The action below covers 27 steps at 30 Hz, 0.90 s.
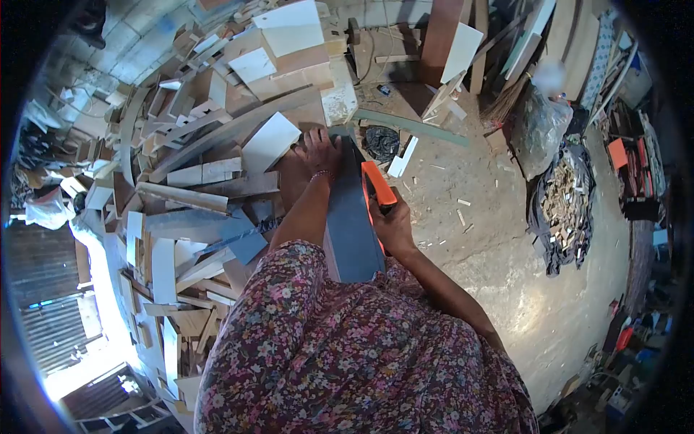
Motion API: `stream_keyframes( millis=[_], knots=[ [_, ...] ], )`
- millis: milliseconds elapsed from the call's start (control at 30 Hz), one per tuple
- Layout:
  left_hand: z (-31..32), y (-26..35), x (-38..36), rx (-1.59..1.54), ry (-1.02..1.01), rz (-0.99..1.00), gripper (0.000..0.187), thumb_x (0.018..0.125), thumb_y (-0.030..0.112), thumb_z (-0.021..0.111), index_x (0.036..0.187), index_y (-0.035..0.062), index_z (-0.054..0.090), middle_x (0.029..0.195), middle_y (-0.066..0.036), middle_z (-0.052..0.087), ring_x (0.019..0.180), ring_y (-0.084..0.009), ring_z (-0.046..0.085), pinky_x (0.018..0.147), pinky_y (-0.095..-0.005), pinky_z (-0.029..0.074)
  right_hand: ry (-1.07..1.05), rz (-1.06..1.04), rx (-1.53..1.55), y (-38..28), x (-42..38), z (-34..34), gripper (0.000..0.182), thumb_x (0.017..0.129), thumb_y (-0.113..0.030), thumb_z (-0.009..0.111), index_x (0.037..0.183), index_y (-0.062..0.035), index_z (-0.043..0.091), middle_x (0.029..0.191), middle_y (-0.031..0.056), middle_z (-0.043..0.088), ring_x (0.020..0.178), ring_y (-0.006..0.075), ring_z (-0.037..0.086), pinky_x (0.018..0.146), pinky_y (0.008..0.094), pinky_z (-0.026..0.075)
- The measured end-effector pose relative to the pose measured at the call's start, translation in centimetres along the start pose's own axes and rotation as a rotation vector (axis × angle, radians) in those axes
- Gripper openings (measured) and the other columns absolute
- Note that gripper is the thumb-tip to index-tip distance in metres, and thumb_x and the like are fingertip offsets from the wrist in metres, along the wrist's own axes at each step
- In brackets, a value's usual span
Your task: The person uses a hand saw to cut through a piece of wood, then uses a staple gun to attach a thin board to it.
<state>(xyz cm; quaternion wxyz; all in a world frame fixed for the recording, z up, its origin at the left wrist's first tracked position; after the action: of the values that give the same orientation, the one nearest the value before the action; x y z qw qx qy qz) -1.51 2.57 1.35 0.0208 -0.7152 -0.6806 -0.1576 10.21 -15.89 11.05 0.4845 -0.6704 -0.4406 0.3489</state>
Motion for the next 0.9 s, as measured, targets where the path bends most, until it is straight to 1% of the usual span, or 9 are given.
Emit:
stream_keyframes(
  millis=[33,133,300,367,400,533,767,833,900],
  knots=[
    [0.0,-0.1,-0.2,-0.001,0.000,-0.020,0.049,0.074,0.045,0.054,0.109,0.0118,0.052,0.114,-0.005,0.046,0.113,-0.0220,0.039,0.088,-0.0546,0.027,-0.018,-0.004,-0.007,0.3,0.2,0.0,0.016,0.077,-0.008,0.057,0.089,0.0005,0.049,0.064,0.0172,0.054,0.058,0.0258,0.058,0.053,0.0346,0.044],
    [0.1,0.0,-0.1,0.033,0.000,-0.013,0.049,0.074,0.045,0.055,0.110,0.0119,0.051,0.114,-0.005,0.046,0.113,-0.0221,0.038,0.088,-0.0547,0.027,-0.092,0.073,0.191,0.4,1.7,-0.8,0.012,0.079,-0.004,0.055,0.087,0.0031,0.050,0.062,0.0058,0.050,0.057,0.0090,0.044,0.051,0.0273,0.040],
    [0.7,-0.1,-0.2,0.049,0.165,0.037,0.042,0.071,0.042,0.057,0.101,0.0126,0.055,0.107,-0.005,0.049,0.108,-0.0228,0.042,0.083,-0.0539,0.029,-0.070,0.107,0.070,-0.3,0.7,-0.2,0.016,0.077,-0.007,0.058,0.089,0.0029,0.051,0.067,0.0119,0.055,0.059,0.0129,0.051,0.054,0.0302,0.043],
    [0.3,-0.1,0.6,0.018,0.172,0.016,0.039,0.071,0.041,0.058,0.098,0.0125,0.055,0.104,-0.005,0.049,0.106,-0.0232,0.043,0.082,-0.0539,0.030,-0.027,-0.083,-0.082,-2.6,-0.5,-0.8,0.018,0.077,-0.008,0.059,0.089,0.0028,0.051,0.068,0.0144,0.057,0.060,0.0159,0.055,0.055,0.0323,0.044],
    [0.4,0.0,0.2,-0.014,0.159,0.004,0.037,0.070,0.040,0.059,0.095,0.0125,0.056,0.102,-0.005,0.050,0.104,-0.0235,0.044,0.081,-0.0539,0.030,-0.084,0.016,-0.094,-4.7,-1.3,-2.1,0.017,0.077,-0.008,0.058,0.089,0.0030,0.051,0.068,0.0145,0.057,0.060,0.0170,0.056,0.055,0.0324,0.044],
    [0.6,0.1,0.5,-0.055,0.153,-0.001,0.036,0.071,0.038,0.058,0.095,0.0117,0.055,0.101,-0.005,0.050,0.102,-0.0248,0.044,0.080,-0.0553,0.031,-0.070,0.057,-0.060,-5.8,-3.4,-4.6,0.017,0.077,-0.007,0.058,0.090,0.0025,0.051,0.068,0.0122,0.056,0.061,0.0152,0.054,0.054,0.0307,0.043],
    [0.8,-0.1,0.6,-0.079,0.105,-0.039,0.037,0.071,0.038,0.057,0.096,0.0111,0.055,0.104,-0.006,0.049,0.104,-0.0257,0.043,0.079,-0.0563,0.032,-0.071,0.054,-0.006,-4.1,-2.4,-2.4,0.016,0.078,-0.006,0.057,0.089,0.0023,0.052,0.066,0.0115,0.054,0.059,0.0143,0.053,0.053,0.0304,0.043],
    [1.3,-0.3,0.7,-0.086,0.155,0.016,0.038,0.071,0.038,0.057,0.097,0.0113,0.055,0.104,-0.006,0.048,0.105,-0.0254,0.042,0.079,-0.0544,0.033,0.001,-0.048,-0.042,-2.6,-0.6,-1.1,0.014,0.078,-0.006,0.056,0.088,0.0025,0.051,0.064,0.0110,0.054,0.058,0.0130,0.052,0.052,0.0307,0.042],
    [0.0,0.4,0.4,-0.022,0.143,0.038,0.038,0.070,0.039,0.058,0.097,0.0114,0.055,0.103,-0.006,0.048,0.105,-0.0251,0.042,0.079,-0.0535,0.034,-0.055,0.073,-0.038,-2.5,1.4,-0.1,0.015,0.078,-0.006,0.056,0.088,0.0031,0.051,0.063,0.0113,0.053,0.058,0.0134,0.052,0.052,0.0312,0.043]
  ],
)
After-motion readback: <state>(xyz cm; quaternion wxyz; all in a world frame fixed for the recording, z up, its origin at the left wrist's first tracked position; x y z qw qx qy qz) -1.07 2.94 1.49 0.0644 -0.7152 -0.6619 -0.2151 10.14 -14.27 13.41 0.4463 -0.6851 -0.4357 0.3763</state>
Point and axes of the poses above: each hand's wrist, its own x-axis towards the middle knuckle, its own z-axis out of the palm, y = z × x, the point moved 4 cm from there along x, towards the middle knuckle
